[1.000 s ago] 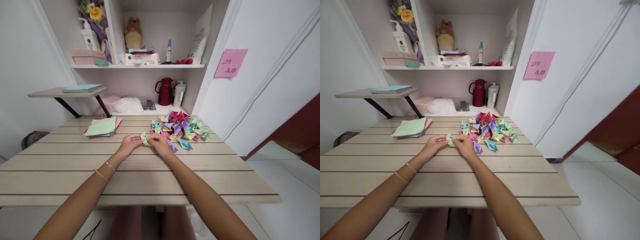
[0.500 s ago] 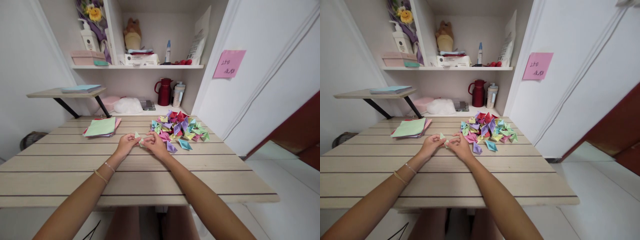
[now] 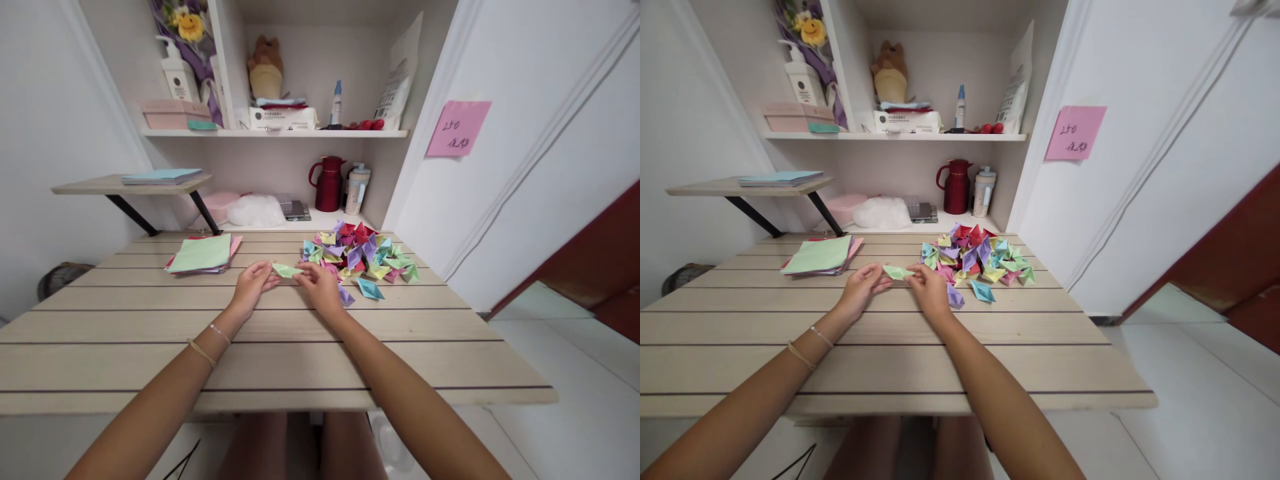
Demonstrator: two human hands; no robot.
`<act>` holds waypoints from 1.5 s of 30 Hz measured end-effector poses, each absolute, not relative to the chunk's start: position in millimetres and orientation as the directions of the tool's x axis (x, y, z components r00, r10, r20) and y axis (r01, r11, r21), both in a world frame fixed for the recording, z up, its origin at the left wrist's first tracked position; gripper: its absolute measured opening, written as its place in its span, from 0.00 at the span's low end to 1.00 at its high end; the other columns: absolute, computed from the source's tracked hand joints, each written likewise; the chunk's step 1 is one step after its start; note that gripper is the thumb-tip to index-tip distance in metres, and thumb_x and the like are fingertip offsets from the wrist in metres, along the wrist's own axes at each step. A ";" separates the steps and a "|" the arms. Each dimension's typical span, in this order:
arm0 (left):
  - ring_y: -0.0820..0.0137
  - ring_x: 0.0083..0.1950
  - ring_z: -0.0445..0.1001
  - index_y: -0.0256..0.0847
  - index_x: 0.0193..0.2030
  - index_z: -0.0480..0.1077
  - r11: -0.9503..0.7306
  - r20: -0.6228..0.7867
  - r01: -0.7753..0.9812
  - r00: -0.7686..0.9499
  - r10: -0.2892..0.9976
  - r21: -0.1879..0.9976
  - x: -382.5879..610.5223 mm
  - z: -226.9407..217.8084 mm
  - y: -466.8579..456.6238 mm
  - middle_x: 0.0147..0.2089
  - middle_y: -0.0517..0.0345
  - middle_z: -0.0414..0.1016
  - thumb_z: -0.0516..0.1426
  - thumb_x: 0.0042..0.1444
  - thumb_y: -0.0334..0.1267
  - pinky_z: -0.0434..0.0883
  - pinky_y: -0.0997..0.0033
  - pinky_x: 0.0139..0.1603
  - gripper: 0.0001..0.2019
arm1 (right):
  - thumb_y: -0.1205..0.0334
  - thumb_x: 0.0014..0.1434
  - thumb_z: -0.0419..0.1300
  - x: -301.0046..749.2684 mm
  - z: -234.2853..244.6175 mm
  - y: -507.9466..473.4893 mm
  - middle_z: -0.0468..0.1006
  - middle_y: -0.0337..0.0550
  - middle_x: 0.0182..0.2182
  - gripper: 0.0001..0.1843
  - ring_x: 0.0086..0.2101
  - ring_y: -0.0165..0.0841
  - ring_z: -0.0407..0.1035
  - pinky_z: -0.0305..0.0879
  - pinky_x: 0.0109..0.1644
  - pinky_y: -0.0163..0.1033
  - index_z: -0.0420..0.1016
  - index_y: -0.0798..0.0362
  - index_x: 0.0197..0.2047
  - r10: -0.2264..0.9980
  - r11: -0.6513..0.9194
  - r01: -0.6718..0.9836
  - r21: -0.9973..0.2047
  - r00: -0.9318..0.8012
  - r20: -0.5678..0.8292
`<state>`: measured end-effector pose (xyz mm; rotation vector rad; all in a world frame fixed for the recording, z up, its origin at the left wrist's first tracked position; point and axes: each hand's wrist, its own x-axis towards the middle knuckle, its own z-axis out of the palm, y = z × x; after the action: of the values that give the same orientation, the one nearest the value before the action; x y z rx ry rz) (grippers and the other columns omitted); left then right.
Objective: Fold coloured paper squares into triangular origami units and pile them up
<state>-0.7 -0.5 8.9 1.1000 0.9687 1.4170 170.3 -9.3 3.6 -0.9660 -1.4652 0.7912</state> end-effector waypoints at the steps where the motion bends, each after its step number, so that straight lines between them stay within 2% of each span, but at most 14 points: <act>1: 0.70 0.34 0.77 0.35 0.39 0.69 -0.131 0.125 -0.250 -0.041 0.991 0.959 -1.2 8.9 0.0 0.35 0.51 0.77 0.63 0.46 0.44 0.75 0.67 0.40 0.17 | 0.61 0.51 0.61 172.3 5.1 -9.3 0.79 0.42 0.29 0.10 0.28 0.32 0.73 0.68 0.34 0.35 0.75 0.54 0.38 0.885 0.462 0.172 -0.870 -0.018 0.466; 7: 0.67 0.36 0.77 0.35 0.40 0.70 -0.193 0.182 -0.157 -0.084 0.980 0.969 -3.8 11.9 1.7 0.39 0.47 0.77 0.62 0.46 0.46 0.75 0.64 0.39 0.19 | 0.61 0.53 0.59 179.3 10.3 -9.5 0.78 0.40 0.25 0.06 0.26 0.31 0.71 0.66 0.33 0.35 0.76 0.53 0.30 0.812 0.568 0.365 -0.738 -0.103 0.574; 10: 0.62 0.41 0.76 0.36 0.40 0.71 -0.337 0.366 0.181 -0.158 0.917 0.924 -13.9 18.6 2.3 0.40 0.47 0.77 0.58 0.50 0.47 0.73 0.59 0.43 0.17 | 0.60 0.54 0.58 185.1 14.0 -8.3 0.79 0.41 0.27 0.07 0.27 0.32 0.71 0.66 0.34 0.35 0.76 0.53 0.31 0.776 0.588 0.397 -0.705 -0.028 0.631; 13: 0.59 0.52 0.70 0.39 0.44 0.72 -0.374 0.623 0.675 -0.164 0.765 0.636 -31.1 27.6 2.1 0.47 0.48 0.74 0.56 0.52 0.43 0.63 0.55 0.56 0.14 | 0.60 0.55 0.56 194.2 18.1 -5.6 0.79 0.42 0.29 0.10 0.27 0.32 0.71 0.66 0.35 0.36 0.77 0.53 0.35 0.752 0.573 0.416 -0.706 0.077 0.655; 15: 0.56 0.58 0.63 0.39 0.51 0.68 -0.238 0.674 0.859 -0.156 0.722 0.454 -43.4 31.5 1.7 0.54 0.46 0.69 0.54 0.53 0.40 0.56 0.52 0.60 0.18 | 0.59 0.55 0.55 200.2 19.2 -2.9 0.79 0.44 0.31 0.11 0.28 0.34 0.71 0.67 0.37 0.38 0.77 0.54 0.36 0.744 0.528 0.429 -0.733 0.182 0.643; 17: 0.52 0.63 0.55 0.38 0.58 0.62 -0.064 0.663 0.944 -0.178 0.728 0.323 -55.2 32.1 1.9 0.60 0.43 0.62 0.54 0.54 0.39 0.49 0.45 0.61 0.24 | 0.59 0.55 0.55 204.8 18.1 0.5 0.80 0.44 0.32 0.13 0.30 0.35 0.72 0.67 0.38 0.39 0.78 0.53 0.37 0.756 0.492 0.404 -0.771 0.242 0.608; 19: 0.49 0.64 0.52 0.38 0.59 0.61 0.072 0.610 0.971 -0.199 0.767 0.227 -66.7 29.7 3.6 0.62 0.41 0.60 0.53 0.54 0.39 0.47 0.41 0.60 0.24 | 0.58 0.54 0.55 208.0 15.3 4.5 0.80 0.44 0.33 0.14 0.30 0.36 0.73 0.68 0.38 0.40 0.78 0.53 0.39 0.781 0.463 0.345 -0.816 0.276 0.560; 22: 0.52 0.54 0.66 0.39 0.48 0.71 0.139 0.479 0.982 -0.185 0.858 0.129 -82.7 25.0 8.6 0.50 0.42 0.72 0.49 0.55 0.35 0.57 0.49 0.53 0.15 | 0.57 0.54 0.55 211.9 10.7 10.8 0.80 0.45 0.33 0.16 0.30 0.36 0.74 0.69 0.36 0.39 0.77 0.55 0.41 0.819 0.428 0.244 -0.870 0.303 0.487; 24: 0.54 0.46 0.71 0.39 0.44 0.73 0.176 0.464 0.978 -0.209 0.861 0.114 -90.7 23.4 11.9 0.44 0.42 0.75 0.49 0.56 0.35 0.62 0.57 0.45 0.15 | 0.56 0.53 0.56 215.0 9.6 14.3 0.80 0.46 0.33 0.17 0.30 0.36 0.75 0.70 0.35 0.39 0.77 0.55 0.42 0.826 0.422 0.194 -0.885 0.319 0.464; 26: 0.54 0.41 0.72 0.39 0.42 0.75 0.203 0.479 0.972 -0.236 0.846 0.120 -95.3 23.1 14.2 0.40 0.42 0.77 0.48 0.57 0.38 0.62 0.60 0.39 0.15 | 0.54 0.54 0.56 218.9 10.5 16.6 0.80 0.47 0.35 0.18 0.30 0.35 0.75 0.70 0.34 0.38 0.76 0.56 0.43 0.824 0.417 0.161 -0.894 0.348 0.447; 29: 0.56 0.37 0.72 0.41 0.40 0.76 0.215 0.516 0.966 -0.258 0.817 0.143 -97.0 24.0 15.1 0.35 0.44 0.77 0.49 0.57 0.39 0.59 0.60 0.38 0.15 | 0.53 0.53 0.56 224.7 13.1 18.2 0.80 0.48 0.37 0.20 0.30 0.35 0.75 0.70 0.34 0.38 0.75 0.56 0.44 0.806 0.413 0.148 -0.899 0.401 0.436; 33: 0.57 0.38 0.71 0.42 0.35 0.77 0.251 0.571 0.948 -0.318 0.757 0.196 -95.9 26.6 12.6 0.31 0.46 0.77 0.51 0.56 0.39 0.57 0.57 0.42 0.13 | 0.53 0.53 0.57 228.3 12.8 19.5 0.79 0.49 0.37 0.21 0.29 0.35 0.75 0.70 0.34 0.39 0.76 0.57 0.45 0.812 0.412 0.113 -0.904 0.404 0.420; 38: 0.55 0.41 0.69 0.42 0.34 0.77 0.254 0.594 0.938 -0.346 0.726 0.235 -93.6 29.3 9.8 0.31 0.45 0.75 0.53 0.54 0.42 0.57 0.59 0.39 0.12 | 0.52 0.51 0.57 226.9 8.3 22.2 0.80 0.47 0.35 0.21 0.29 0.36 0.74 0.70 0.32 0.39 0.76 0.56 0.44 0.848 0.385 0.116 -0.916 0.346 0.401; 45: 0.54 0.45 0.68 0.41 0.43 0.74 0.162 0.615 0.957 -0.280 0.737 0.241 -93.2 22.5 13.8 0.39 0.45 0.76 0.54 0.53 0.43 0.58 0.59 0.41 0.14 | 0.54 0.46 0.60 223.3 13.8 18.6 0.79 0.43 0.28 0.16 0.28 0.34 0.73 0.69 0.32 0.37 0.77 0.55 0.35 0.888 0.359 0.032 -0.933 0.297 0.352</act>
<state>-93.2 13.8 22.5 2.0390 2.6402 1.0797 223.3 18.6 13.8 -1.0500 -1.1231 0.7352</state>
